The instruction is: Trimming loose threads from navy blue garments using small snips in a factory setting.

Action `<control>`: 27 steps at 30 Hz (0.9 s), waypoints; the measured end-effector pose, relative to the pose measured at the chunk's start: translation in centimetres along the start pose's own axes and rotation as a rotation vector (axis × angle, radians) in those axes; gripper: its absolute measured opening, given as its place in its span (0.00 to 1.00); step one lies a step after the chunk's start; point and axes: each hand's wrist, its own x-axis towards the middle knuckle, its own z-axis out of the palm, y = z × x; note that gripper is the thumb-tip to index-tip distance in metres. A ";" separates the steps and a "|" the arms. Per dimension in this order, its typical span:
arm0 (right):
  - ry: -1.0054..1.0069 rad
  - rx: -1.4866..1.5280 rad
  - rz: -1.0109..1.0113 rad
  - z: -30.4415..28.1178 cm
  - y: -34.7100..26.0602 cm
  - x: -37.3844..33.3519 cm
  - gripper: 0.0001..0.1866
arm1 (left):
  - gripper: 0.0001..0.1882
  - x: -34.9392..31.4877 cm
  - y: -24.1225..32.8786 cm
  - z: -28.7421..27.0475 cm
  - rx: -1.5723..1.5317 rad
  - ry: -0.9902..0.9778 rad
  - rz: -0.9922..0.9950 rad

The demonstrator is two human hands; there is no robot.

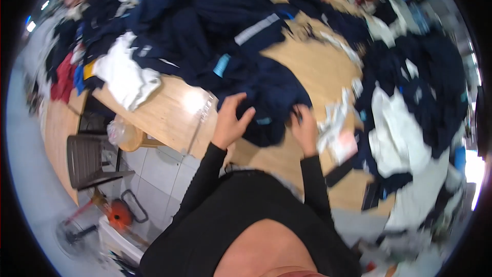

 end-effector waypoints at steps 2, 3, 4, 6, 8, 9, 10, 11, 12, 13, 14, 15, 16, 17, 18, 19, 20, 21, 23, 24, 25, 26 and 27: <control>0.162 0.111 0.100 2.7 3.3 -3.5 0.15 | 0.38 0.2 -1.7 -1.7 -0.074 -0.010 -0.162; 0.174 0.070 0.122 3.3 3.6 -4.9 0.15 | 0.42 0.8 -3.0 -3.7 -0.150 0.023 -0.263; 0.192 0.114 0.140 3.4 3.6 -5.9 0.15 | 0.46 0.7 -4.3 -5.8 -0.239 0.060 -0.361; 0.257 -0.072 0.036 4.0 5.7 -6.7 0.15 | 0.52 2.8 -7.4 -12.5 -0.278 0.199 -0.218; 0.279 0.034 0.084 4.8 4.3 -5.8 0.15 | 0.55 4.8 -8.6 -22.6 -0.221 0.433 -0.077; 0.263 -0.005 0.105 4.3 3.7 -5.8 0.16 | 0.56 5.7 -6.2 -27.3 -0.258 0.538 -0.135; 0.264 -0.050 0.128 3.3 3.0 -5.5 0.16 | 0.54 5.7 -3.7 -31.8 -0.333 0.661 -0.112; 0.220 -0.001 0.216 2.7 1.9 -5.2 0.16 | 0.35 5.4 -2.4 -36.7 -0.079 0.766 -0.129; 0.187 0.026 0.199 2.8 1.3 -5.0 0.16 | 0.19 0.7 -3.1 -44.2 0.466 0.693 0.076; 0.135 0.054 0.131 4.0 0.9 -4.7 0.16 | 0.44 -4.7 -1.9 -52.9 0.322 1.091 0.177; 0.083 0.090 0.062 5.4 0.5 -4.4 0.16 | 0.19 -13.4 1.9 -59.7 0.558 1.205 0.514; 0.134 0.037 0.026 5.0 1.9 -4.4 0.16 | 0.31 -14.2 2.6 -59.7 0.184 1.448 0.525; 0.205 -0.021 -0.014 4.4 3.8 -4.7 0.16 | 0.37 -10.9 5.4 -56.5 0.042 1.653 0.381; 0.212 -0.058 0.003 4.0 5.1 -5.3 0.16 | 0.42 -10.2 10.7 -54.4 -0.032 1.870 0.263; 0.190 -0.055 0.004 4.3 5.3 -4.8 0.15 | 0.46 -12.7 13.0 -55.1 0.036 1.819 0.357; 0.218 -0.047 0.051 3.9 3.8 -4.7 0.15 | 0.44 -11.4 13.7 -54.6 0.012 1.751 0.331; 0.226 -0.052 0.093 3.2 2.9 -4.9 0.15 | 0.43 -10.4 14.5 -53.4 -0.003 1.694 0.284; 0.262 -0.010 0.114 4.2 3.9 -4.7 0.15 | 0.43 -10.5 16.3 -52.1 0.019 1.716 0.280; 0.278 -0.046 0.037 4.2 5.4 -4.7 0.15 | 0.38 -7.7 17.7 -48.7 -0.032 1.322 0.261; 0.283 -0.065 -0.040 4.1 5.6 -4.6 0.15 | 0.34 -6.5 18.3 -46.5 -0.060 1.098 0.265; 0.242 -0.035 -0.018 4.1 4.6 -4.8 0.15 | 0.32 -5.8 19.0 -43.6 -0.083 0.878 0.261; 0.247 -0.019 0.017 3.6 3.8 -4.8 0.15 | 0.31 -3.5 18.9 -40.2 -0.137 0.573 0.361; 0.237 -0.047 0.011 3.4 3.9 -5.0 0.15 | 0.42 -2.2 18.8 -36.5 -0.256 0.384 0.348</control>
